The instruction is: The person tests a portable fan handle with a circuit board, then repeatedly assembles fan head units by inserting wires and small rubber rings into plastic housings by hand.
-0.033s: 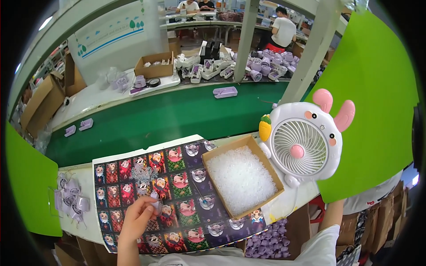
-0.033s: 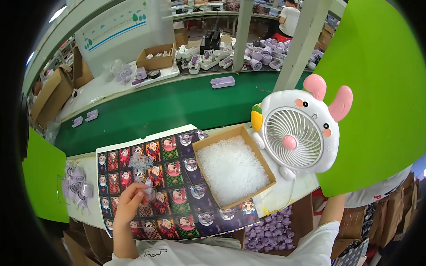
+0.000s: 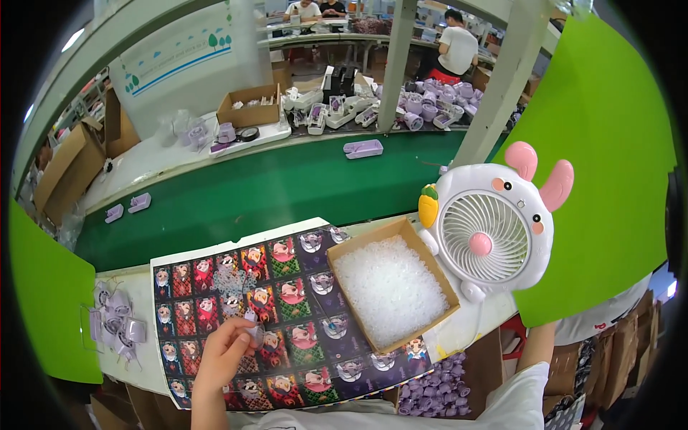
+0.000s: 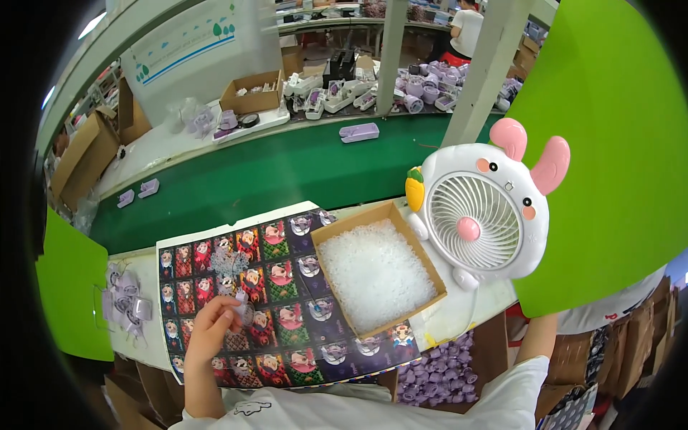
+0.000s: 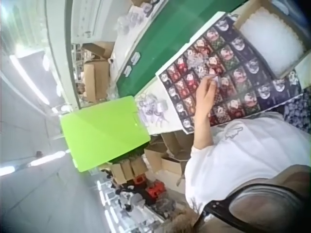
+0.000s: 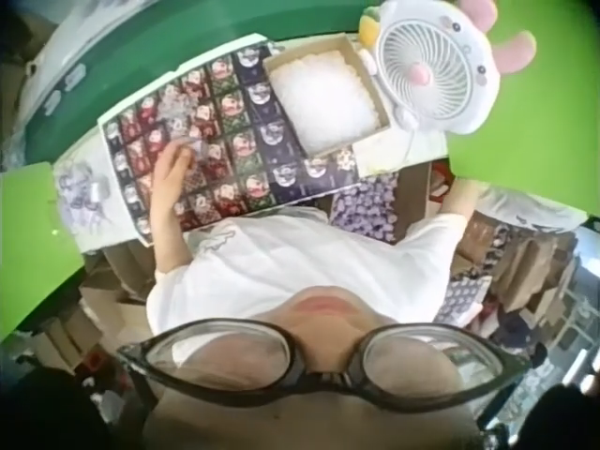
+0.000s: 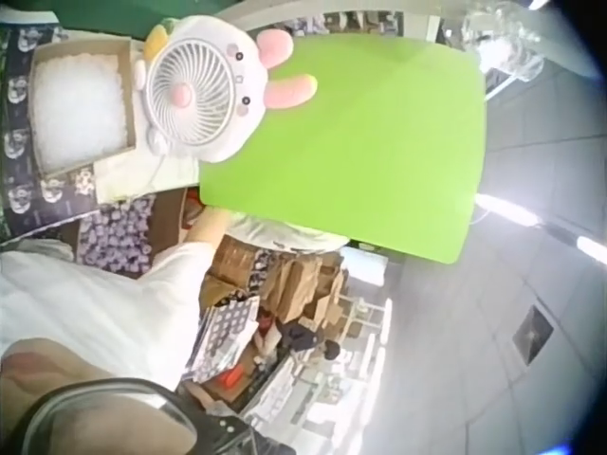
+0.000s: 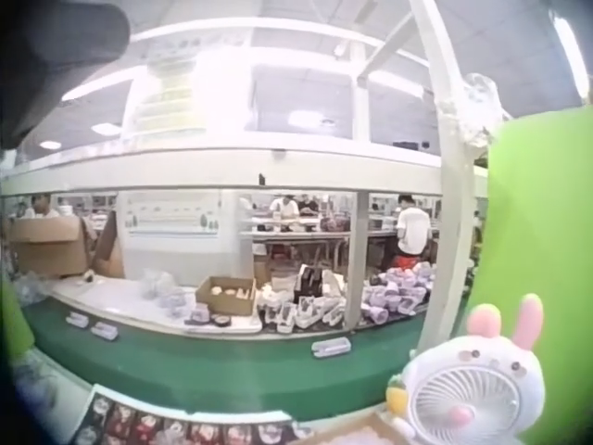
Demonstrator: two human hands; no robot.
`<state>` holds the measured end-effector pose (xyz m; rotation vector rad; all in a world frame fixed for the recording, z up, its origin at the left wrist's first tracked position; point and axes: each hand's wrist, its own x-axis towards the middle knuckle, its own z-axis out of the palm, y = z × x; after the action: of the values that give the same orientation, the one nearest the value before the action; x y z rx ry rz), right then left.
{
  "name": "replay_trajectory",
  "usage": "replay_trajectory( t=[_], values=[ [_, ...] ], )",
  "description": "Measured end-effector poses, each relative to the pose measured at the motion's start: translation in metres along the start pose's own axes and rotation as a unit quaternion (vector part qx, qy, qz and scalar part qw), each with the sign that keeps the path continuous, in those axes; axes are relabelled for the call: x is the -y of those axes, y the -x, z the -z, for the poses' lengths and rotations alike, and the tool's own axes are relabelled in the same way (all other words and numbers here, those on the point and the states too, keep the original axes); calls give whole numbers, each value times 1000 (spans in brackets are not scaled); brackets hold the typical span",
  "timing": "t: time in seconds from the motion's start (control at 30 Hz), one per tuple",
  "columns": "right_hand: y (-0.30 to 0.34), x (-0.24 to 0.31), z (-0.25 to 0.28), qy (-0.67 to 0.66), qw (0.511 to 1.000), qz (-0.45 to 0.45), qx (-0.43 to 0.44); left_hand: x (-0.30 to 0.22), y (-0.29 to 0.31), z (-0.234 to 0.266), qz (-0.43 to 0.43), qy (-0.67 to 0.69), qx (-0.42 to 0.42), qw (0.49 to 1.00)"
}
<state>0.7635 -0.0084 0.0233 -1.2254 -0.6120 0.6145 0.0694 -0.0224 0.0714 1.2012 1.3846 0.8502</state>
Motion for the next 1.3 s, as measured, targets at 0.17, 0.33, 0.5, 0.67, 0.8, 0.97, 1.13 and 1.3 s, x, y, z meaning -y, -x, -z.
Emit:
replay_trajectory(
  t=[0.17, 0.33, 0.5, 0.67, 0.8, 0.97, 1.13, 1.3],
  values=[
    [11, -8, 4, 56, 998, 10, -35, 1, 12, 6, -41, -4, -15, 999],
    [-35, -5, 79, 163, 985, -20, -46, 8, 4, 25, -173, -207, -148, 952],
    [-11, -16, 145, 261, 964, -40, -33, 13, -9, 34, -184, -357, -85, 912],
    [20, 19, 201, 167, 962, -53, -209, 20, -7, 29, -174, -362, 4, 916],
    [116, 73, 120, 232, 883, 211, -350, 43, -12, 22, -193, -329, -5, 924],
    [249, 103, -93, 152, 935, 320, -7, 52, -9, 33, -191, -234, 37, 953],
    [358, 14, -346, 310, 812, 134, 475, 77, -9, 31, -207, -142, 56, 966],
    [387, -24, -414, 289, 811, 143, 489, 69, -15, 28, -266, -106, 77, 955]
  ],
)
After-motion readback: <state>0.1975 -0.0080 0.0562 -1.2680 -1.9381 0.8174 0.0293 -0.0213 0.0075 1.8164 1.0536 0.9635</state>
